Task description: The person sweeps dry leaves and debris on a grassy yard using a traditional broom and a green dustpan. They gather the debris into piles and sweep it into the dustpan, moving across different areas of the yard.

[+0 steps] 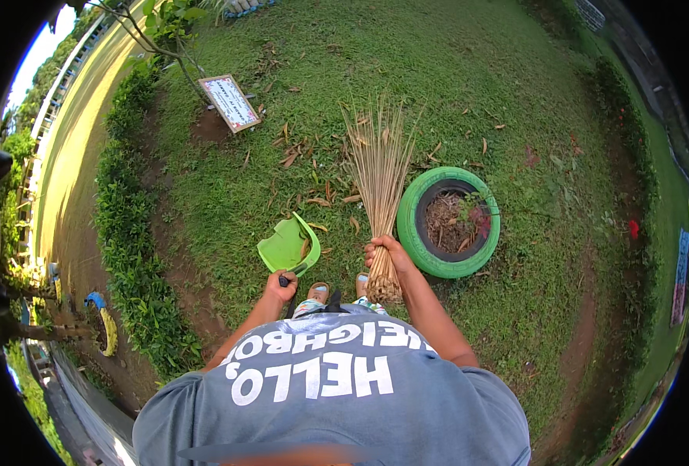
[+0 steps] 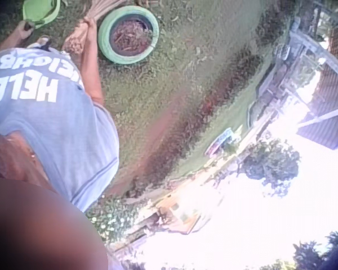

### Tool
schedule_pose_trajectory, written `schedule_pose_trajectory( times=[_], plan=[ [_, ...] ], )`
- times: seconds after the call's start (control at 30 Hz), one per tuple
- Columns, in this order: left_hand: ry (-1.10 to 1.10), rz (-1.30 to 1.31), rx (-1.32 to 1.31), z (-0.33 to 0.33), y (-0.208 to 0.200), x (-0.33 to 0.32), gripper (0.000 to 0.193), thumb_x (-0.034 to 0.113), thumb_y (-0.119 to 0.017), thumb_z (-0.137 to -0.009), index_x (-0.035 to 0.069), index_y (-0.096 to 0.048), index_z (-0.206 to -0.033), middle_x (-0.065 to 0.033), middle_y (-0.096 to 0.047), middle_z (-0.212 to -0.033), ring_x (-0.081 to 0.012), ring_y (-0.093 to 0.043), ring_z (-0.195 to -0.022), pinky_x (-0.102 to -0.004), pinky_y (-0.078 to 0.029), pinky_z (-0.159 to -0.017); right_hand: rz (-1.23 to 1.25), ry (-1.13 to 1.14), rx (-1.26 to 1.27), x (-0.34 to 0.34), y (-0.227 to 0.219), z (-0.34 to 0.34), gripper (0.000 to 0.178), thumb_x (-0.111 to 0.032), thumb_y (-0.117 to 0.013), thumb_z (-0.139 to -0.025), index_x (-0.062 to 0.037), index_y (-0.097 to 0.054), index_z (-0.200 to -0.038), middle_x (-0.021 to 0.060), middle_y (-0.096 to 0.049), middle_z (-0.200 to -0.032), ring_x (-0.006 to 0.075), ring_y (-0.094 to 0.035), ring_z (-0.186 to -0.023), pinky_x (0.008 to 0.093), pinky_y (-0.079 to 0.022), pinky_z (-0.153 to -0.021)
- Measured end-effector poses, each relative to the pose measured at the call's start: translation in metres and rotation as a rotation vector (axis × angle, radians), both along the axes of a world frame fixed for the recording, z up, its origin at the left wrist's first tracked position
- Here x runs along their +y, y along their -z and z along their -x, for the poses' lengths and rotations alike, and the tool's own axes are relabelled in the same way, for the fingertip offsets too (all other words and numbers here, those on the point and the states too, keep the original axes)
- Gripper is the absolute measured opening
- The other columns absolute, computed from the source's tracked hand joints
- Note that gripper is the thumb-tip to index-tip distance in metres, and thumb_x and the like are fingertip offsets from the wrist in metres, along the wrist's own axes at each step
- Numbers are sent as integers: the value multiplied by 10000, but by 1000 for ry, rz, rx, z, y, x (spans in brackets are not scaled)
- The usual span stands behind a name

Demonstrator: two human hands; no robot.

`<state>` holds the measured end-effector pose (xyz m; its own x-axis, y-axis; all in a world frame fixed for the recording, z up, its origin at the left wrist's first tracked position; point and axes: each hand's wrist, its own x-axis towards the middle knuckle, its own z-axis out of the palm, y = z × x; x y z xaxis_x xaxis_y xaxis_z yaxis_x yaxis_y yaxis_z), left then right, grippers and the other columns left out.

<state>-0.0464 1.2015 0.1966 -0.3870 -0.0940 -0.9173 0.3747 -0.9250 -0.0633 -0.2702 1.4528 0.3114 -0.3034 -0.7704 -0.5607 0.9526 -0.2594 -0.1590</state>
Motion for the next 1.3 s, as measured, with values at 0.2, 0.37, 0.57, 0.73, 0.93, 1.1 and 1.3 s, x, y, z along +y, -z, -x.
schedule_pose_trajectory(
  times=[0.2,0.37,0.57,0.73,0.93,1.1,1.3],
  plan=[
    [-65,-50,121,-12,-15,21,169,63,-491,-853,56,-344,-769,-21,-369,-546,-138,-418,-452,-243,-375,-413,352,-296,-214,-17,-75,43,261,-290,-468,-900,-41,-394,-897,36,-422,-718,104,-421,-554,281,-437,-528],
    [-111,-87,155,-32,-11,27,190,73,-482,-859,54,-335,-740,-18,-367,-535,-139,-415,-450,-248,-377,-422,409,-303,-69,-57,-104,13,263,-265,-487,-890,-29,-387,-949,56,-453,-755,117,-456,-580,285,-451,-534],
    [-117,-88,216,-78,-4,37,110,2,-471,-817,13,-371,-862,-77,-414,-665,-180,-462,-535,-266,-437,-470,150,-372,-116,-78,-83,-22,70,-59,-492,-799,-15,-444,-825,71,-505,-741,153,-531,-616,308,-506,-593],
    [101,-205,315,-132,-2,39,256,-8,-457,-780,-71,-380,-1016,-176,-503,-879,-237,-549,-725,-306,-484,-568,83,-303,-189,-76,-53,-47,126,-122,-499,-795,-61,-455,-695,31,-499,-613,157,-512,-540,295,-492,-554],
    [-123,-450,478,-168,11,36,118,46,-510,-815,-12,-440,-891,-76,-491,-727,-151,-508,-549,-236,-421,-451,-322,-291,208,-69,-42,-76,221,-196,-456,-809,-121,-420,-604,4,-460,-528,155,-463,-457,285,-421,-437],
    [-222,-406,387,-195,21,30,290,173,-633,-814,49,-388,-717,-27,-388,-567,-131,-443,-483,-244,-384,-446,-320,-247,142,-50,-48,-90,237,-228,-490,-814,-128,-447,-604,4,-487,-543,164,-505,-480,291,-417,-429],
    [-240,-170,326,-208,24,36,273,197,-526,-892,58,-377,-711,-12,-368,-540,-130,-406,-454,-243,-368,-423,-196,-162,50,-39,-35,-114,229,-213,-547,-805,-123,-471,-609,8,-511,-562,159,-555,-557,290,-461,-474]
  ],
)
